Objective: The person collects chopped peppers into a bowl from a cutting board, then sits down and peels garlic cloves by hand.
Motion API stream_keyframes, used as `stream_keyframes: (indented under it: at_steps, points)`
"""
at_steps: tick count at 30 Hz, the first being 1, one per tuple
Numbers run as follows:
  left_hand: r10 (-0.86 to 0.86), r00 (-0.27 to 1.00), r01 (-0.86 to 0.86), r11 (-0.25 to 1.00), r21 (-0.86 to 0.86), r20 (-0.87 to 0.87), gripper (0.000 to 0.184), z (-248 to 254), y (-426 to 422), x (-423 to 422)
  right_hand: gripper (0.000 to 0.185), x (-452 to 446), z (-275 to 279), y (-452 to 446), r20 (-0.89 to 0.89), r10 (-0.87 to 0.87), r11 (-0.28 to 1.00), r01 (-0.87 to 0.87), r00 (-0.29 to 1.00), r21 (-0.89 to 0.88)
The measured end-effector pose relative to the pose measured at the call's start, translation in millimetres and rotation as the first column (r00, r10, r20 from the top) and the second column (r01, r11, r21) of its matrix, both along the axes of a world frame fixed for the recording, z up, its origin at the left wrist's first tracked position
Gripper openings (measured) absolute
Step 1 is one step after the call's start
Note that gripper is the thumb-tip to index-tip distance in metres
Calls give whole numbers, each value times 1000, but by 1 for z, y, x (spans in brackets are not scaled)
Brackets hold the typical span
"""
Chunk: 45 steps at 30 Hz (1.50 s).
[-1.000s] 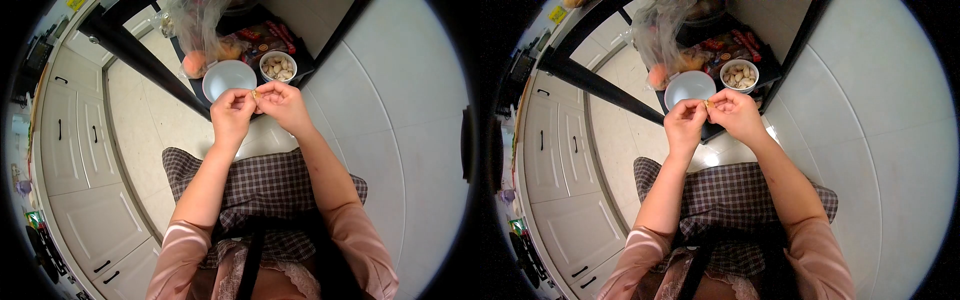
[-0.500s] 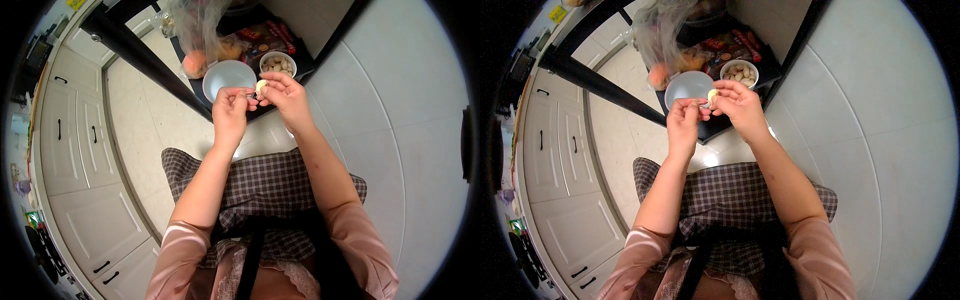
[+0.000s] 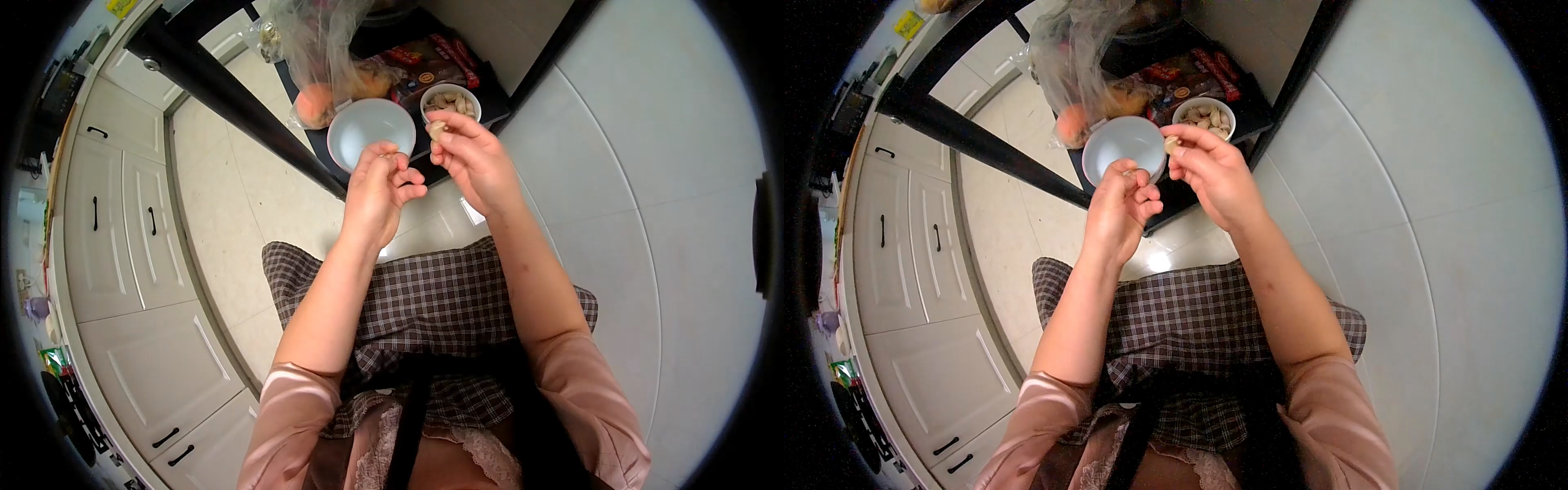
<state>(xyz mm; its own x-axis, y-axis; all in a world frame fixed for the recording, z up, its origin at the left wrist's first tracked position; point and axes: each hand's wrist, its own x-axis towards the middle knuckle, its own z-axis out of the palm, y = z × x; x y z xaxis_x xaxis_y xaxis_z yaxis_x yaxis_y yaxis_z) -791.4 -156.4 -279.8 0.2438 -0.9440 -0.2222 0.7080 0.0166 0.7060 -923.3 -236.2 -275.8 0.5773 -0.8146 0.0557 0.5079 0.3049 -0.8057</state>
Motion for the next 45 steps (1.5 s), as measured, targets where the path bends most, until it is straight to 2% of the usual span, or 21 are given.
stream_keyframes:
  at_steps: [1, 3, 5, 6, 8, 9, 11, 12, 14, 18, 20, 26, 32, 36, 39, 45]
  points:
    - [-42, 999, 42, 999, 6, -34, 10, -4, -1, 0, 18, -1, -1, 0, 1, 0, 1000, 0, 1000, 0]
    - [-81, 994, 82, 997, 10, -68, 13, -2, -1, -1, 22, -1, -1, 2, -123, 43, 996, -52, 992, -73]
    - [-45, 997, 46, 999, -20, 64, 21, 2, 1, -4, 23, -2, -4, 2, -153, 40, 995, -53, 987, -80]
    - [-43, 997, 44, 999, -20, 65, 21, 1, 2, -2, 25, -3, -5, 1, -182, 34, 995, -51, 983, -88]
    - [3, 951, 9, 999, -39, 310, 24, -1, 3, 1, 24, -4, -4, 1, -206, 27, 992, -52, 978, -118]
    - [3, 951, 9, 999, -38, 310, 24, -2, 3, -1, 23, -4, -3, 1, -231, 16, 988, -51, 973, -149]
    - [160, 867, -122, 986, -110, 472, 18, -2, 1, -4, 21, -4, -3, 1, -245, 25, 986, -64, 969, -153]
    - [161, 867, -123, 986, -109, 472, 18, -3, 1, -2, 18, -4, -2, 1, -258, 34, 985, -76, 966, -156]
    - [167, 681, -128, 986, -108, 713, 15, -2, 2, 3, 18, -3, 0, 2, -278, 20, 984, -69, 960, -167]
    - [164, 631, -115, 986, -117, 758, 12, 5, 4, 4, 17, -2, 3, 4, -304, -11, 981, -49, 953, -188]
    - [180, 537, -116, 983, -139, 824, 12, 7, 6, 5, 17, -2, 2, 4, -305, -10, 979, -53, 952, -198]
    - [195, 474, -84, 981, -176, 859, 11, 6, 6, 7, 16, -3, 0, 5, -298, 2, 975, -68, 955, -212]
    - [217, 442, -145, 975, -169, 871, 10, 6, 8, 5, 18, -1, -2, 7, -307, 10, 970, -85, 952, -229]
    - [237, 416, -121, 971, -205, 878, 10, 14, 9, 5, 18, -1, 3, 9, -291, -27, 970, -45, 956, -239]
    - [226, 443, -100, 974, -203, 867, 10, 11, 8, 7, 17, -1, 3, 7, -288, -26, 970, -46, 957, -241]
    - [201, 368, -108, 979, -173, 908, 12, 13, 10, 6, 17, 0, 0, 7, -296, -50, 953, -43, 954, -299]
